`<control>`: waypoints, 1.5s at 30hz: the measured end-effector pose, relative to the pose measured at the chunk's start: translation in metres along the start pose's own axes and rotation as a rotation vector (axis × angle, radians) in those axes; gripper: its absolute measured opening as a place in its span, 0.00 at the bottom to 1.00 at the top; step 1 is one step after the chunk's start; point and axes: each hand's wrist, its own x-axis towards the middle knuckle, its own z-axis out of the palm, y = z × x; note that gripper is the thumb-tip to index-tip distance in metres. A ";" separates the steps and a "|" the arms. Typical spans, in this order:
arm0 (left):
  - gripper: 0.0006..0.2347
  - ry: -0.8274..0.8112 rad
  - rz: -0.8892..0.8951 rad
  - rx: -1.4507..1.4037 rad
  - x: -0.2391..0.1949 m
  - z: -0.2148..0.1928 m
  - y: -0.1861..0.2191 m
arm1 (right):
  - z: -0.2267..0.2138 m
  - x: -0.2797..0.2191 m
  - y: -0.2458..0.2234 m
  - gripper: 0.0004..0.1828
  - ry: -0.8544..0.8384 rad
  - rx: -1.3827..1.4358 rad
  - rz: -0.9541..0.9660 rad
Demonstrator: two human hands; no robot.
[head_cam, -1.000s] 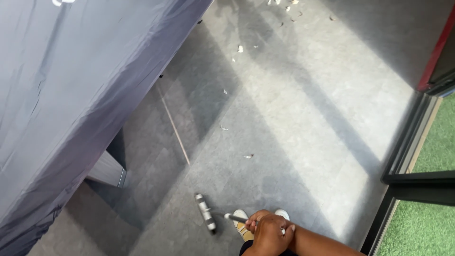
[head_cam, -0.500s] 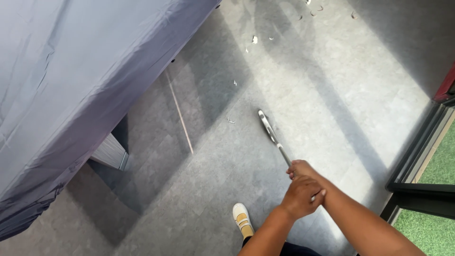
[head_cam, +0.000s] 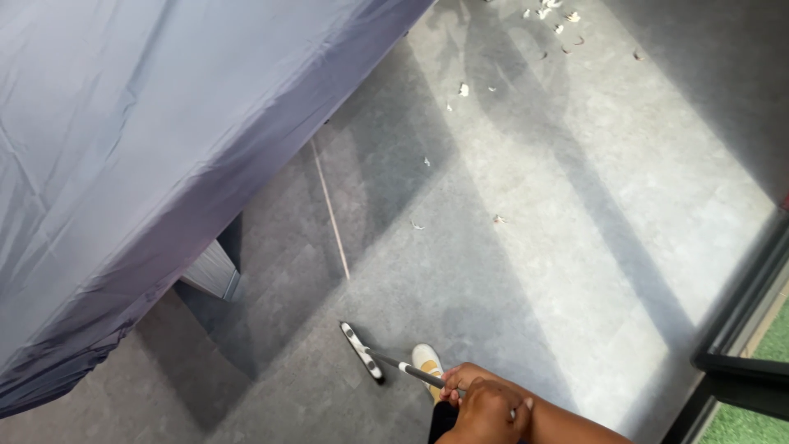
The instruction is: The person sweeps debris across the floor using a putter.
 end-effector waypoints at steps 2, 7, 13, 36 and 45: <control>0.16 -0.047 -0.044 -0.032 0.008 0.000 -0.021 | -0.004 0.018 -0.012 0.23 0.062 -0.105 -0.030; 0.09 0.139 0.348 -0.215 0.055 0.020 -0.041 | -0.064 -0.012 -0.059 0.11 0.243 -0.142 -0.250; 0.16 0.045 0.385 -0.087 0.132 -0.007 -0.055 | -0.062 -0.047 -0.159 0.05 0.595 -0.018 -0.145; 0.15 0.009 0.180 -0.142 0.040 -0.135 -0.119 | 0.093 0.064 -0.133 0.28 0.241 -0.279 -0.195; 0.19 -0.009 0.385 -0.019 0.140 -0.103 -0.129 | -0.027 0.059 -0.200 0.08 0.488 0.070 -0.437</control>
